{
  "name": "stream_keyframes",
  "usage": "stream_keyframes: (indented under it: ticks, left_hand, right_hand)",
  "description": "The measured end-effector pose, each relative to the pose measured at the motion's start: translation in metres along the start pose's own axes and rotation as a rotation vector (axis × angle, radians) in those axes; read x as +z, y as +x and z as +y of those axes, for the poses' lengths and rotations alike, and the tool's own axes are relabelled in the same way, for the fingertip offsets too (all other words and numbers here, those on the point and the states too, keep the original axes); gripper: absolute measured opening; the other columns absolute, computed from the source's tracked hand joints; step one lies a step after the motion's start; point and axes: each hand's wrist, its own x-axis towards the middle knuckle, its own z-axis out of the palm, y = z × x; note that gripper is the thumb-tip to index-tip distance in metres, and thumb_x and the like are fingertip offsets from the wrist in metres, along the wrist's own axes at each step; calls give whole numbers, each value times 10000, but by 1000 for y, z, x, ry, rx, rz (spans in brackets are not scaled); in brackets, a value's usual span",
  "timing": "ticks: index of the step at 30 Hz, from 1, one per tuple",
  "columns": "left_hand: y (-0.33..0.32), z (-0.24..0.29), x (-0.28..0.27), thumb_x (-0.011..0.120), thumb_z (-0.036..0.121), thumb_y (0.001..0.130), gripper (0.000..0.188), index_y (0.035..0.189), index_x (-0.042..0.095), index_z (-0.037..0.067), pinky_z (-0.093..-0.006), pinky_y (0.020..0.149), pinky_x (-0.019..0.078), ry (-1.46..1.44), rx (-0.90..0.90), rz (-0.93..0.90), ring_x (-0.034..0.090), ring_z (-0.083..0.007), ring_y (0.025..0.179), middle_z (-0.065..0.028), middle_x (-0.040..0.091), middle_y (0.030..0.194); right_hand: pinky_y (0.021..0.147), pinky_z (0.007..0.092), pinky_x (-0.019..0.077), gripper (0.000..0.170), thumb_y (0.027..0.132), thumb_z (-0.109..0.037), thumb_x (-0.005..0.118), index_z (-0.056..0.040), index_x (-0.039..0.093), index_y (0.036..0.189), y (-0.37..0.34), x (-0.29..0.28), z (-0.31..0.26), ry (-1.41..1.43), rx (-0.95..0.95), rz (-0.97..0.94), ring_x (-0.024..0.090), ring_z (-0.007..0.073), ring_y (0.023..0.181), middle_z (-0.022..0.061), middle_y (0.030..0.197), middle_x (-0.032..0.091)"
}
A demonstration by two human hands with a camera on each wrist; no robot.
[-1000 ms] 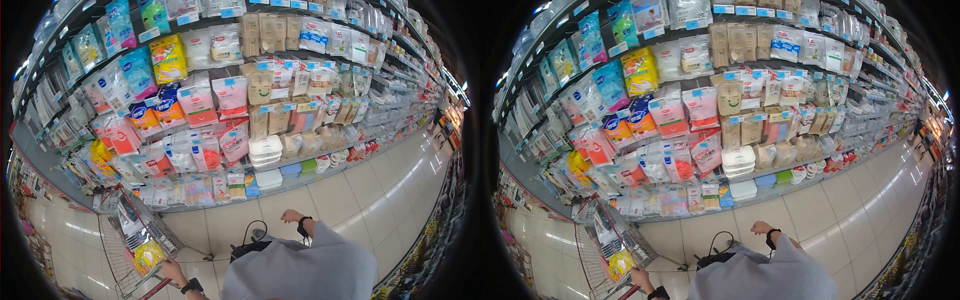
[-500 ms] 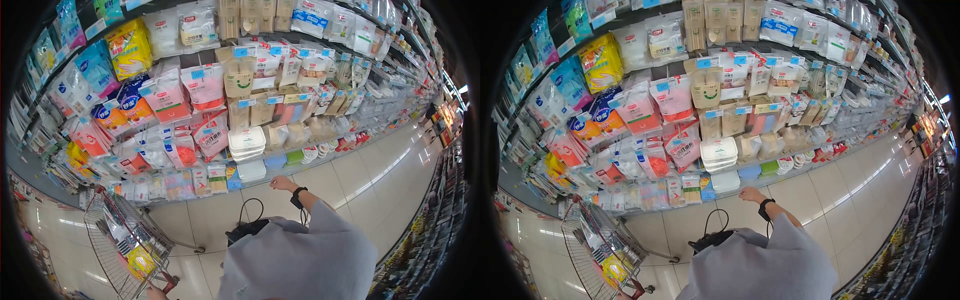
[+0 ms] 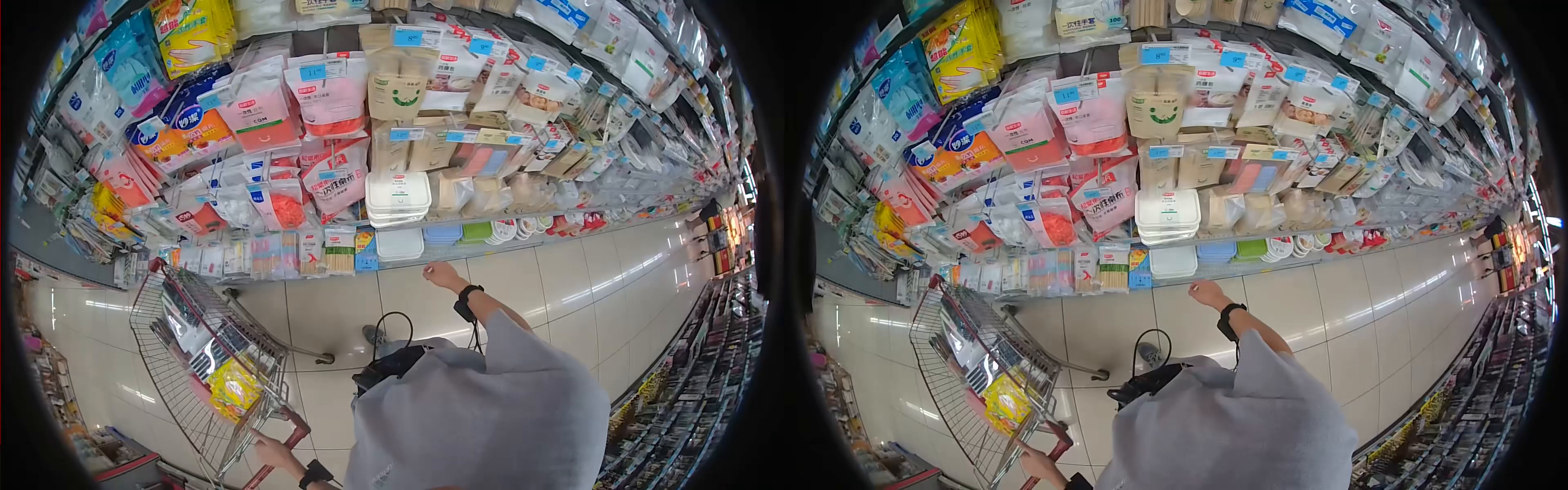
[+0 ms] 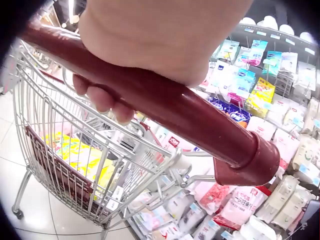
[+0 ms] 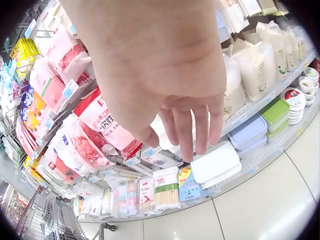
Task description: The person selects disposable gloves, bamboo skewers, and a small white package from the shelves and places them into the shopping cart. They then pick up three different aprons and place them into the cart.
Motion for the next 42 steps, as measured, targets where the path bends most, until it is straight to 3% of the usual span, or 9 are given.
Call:
stream_keyframes:
  ticks: [10,19,21,24,27,28,33,34,42]
  left_hand:
    - [-111,68,-21,234,628,997,895,681,632,-108,-570,591,437,-105,-9,59,597,-488,649,-290,616,670]
    - [-182,99,-12,249,597,1009,869,664,656,-89,-556,580,446,-135,-62,103,607,-470,616,-268,617,626]
    - [-199,109,-6,255,599,1007,860,685,669,-83,-553,600,452,-126,-79,149,617,-465,638,-268,627,649]
    - [-227,127,-11,267,605,1004,856,682,657,-86,-554,605,435,-196,-78,213,608,-455,636,-271,618,651]
    - [-244,136,-4,278,609,1002,854,663,631,-91,-552,598,407,-166,-129,218,583,-448,618,-269,598,634]
    - [-247,134,4,285,614,1000,854,644,598,-96,-554,582,376,-186,-134,230,549,-448,585,-265,569,603]
    - [-274,142,12,293,609,1001,849,648,586,-105,-553,576,363,-183,-127,225,535,-447,573,-266,559,599]
    - [-275,140,17,289,602,1005,845,648,587,-104,-554,576,364,-187,-150,163,537,-450,573,-266,559,598]
    - [-309,162,17,272,570,1019,821,659,600,-91,-559,585,378,-174,-120,113,559,-464,608,-276,569,624]
  right_hand:
    - [818,410,538,369,831,-299,656,-94,652,1138,-6,-89,28,-2,-52,232,686,324,900,140,955,722]
    - [851,388,519,556,801,-234,696,12,526,1270,171,-224,11,351,-195,616,672,340,961,206,1025,691]
    - [943,359,462,489,825,-165,708,-26,552,1266,202,-244,8,630,-158,588,609,260,1051,145,1150,647]
    - [1063,371,384,547,825,-173,719,-34,512,1312,216,-268,-14,486,-54,770,525,288,1180,140,1277,567]
    - [1138,361,292,677,810,-202,752,-49,438,1389,242,-283,-9,698,-198,811,404,277,1322,139,1413,466]
    - [1147,355,267,733,833,-271,733,-84,372,1443,240,-294,-9,551,-74,722,349,266,1372,140,1462,427]
    - [1083,380,363,796,718,-200,745,-10,361,1389,219,-314,-17,553,-135,675,472,375,1291,255,1331,511]
    - [1130,372,287,749,795,-309,675,-55,360,1425,199,-325,-27,474,-95,622,379,332,1353,187,1409,458]
    - [899,360,425,524,761,-207,701,29,520,1192,241,-296,5,665,-190,564,530,246,1039,158,1127,588]
